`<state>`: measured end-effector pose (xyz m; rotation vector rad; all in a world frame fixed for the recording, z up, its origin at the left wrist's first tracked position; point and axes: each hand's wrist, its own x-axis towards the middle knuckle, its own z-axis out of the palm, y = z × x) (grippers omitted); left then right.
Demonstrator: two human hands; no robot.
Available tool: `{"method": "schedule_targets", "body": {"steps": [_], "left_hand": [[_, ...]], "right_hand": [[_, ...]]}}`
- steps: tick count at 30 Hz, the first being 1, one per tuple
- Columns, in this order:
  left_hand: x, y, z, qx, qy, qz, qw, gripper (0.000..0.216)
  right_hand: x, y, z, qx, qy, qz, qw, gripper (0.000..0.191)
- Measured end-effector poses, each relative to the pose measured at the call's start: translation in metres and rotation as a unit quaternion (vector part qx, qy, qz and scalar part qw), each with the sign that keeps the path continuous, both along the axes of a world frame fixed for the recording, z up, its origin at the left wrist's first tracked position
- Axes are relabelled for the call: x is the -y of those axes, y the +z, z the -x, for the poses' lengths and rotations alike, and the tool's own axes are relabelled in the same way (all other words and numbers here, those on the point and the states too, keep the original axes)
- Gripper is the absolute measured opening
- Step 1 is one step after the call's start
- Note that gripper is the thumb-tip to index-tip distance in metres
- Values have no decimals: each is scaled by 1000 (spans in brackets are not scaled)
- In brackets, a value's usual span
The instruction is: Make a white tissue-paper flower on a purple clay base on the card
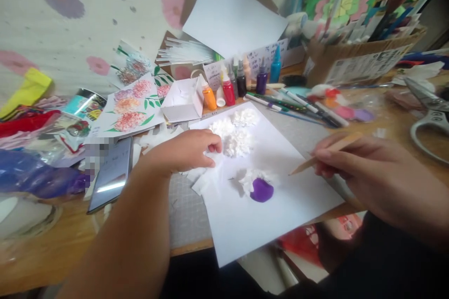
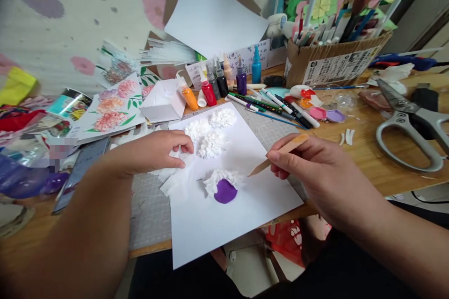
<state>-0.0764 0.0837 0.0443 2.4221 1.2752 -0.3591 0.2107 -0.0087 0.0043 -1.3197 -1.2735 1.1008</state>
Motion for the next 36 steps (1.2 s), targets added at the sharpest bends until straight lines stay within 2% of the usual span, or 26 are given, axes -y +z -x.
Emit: {"method": "schedule_targets", "body": {"steps": [2, 5, 7, 14, 16, 20, 24, 28, 31, 36], "left_hand": [[0, -3, -1, -16, -3, -11, 1000, 23], [0, -4, -2, -23, -20, -26, 999, 9], [1, -1, -2, -9, -31, -34, 999, 8], [16, 21, -11, 124, -2, -11, 992, 5], [26, 23, -22, 180, -21, 21, 983, 6], [49, 11, -53, 238, -53, 87, 966, 5], [64, -11, -74, 197, -1, 75, 977, 13], [68, -21, -78, 168, 48, 64, 983, 17], [66, -22, -77, 159, 65, 68, 983, 17], [63, -24, -78, 163, 64, 56, 983, 12]], "right_hand": [[1, 0, -1, 15, 5, -8, 1000, 26], [2, 1, -2, 39, 25, -8, 999, 29], [3, 3, -1, 51, 50, -1, 997, 28], [3, 4, 4, 109, 137, 26, 984, 21], [3, 3, 5, 127, 148, 36, 980, 20], [2, 1, 7, 140, 136, 18, 981, 15], [0, -1, 7, 152, 117, 3, 981, 12], [1, 4, 6, 119, 98, 8, 988, 12], [7, 10, 5, 85, 52, -31, 995, 16], [15, 10, 6, 98, 112, -84, 985, 14]]}}
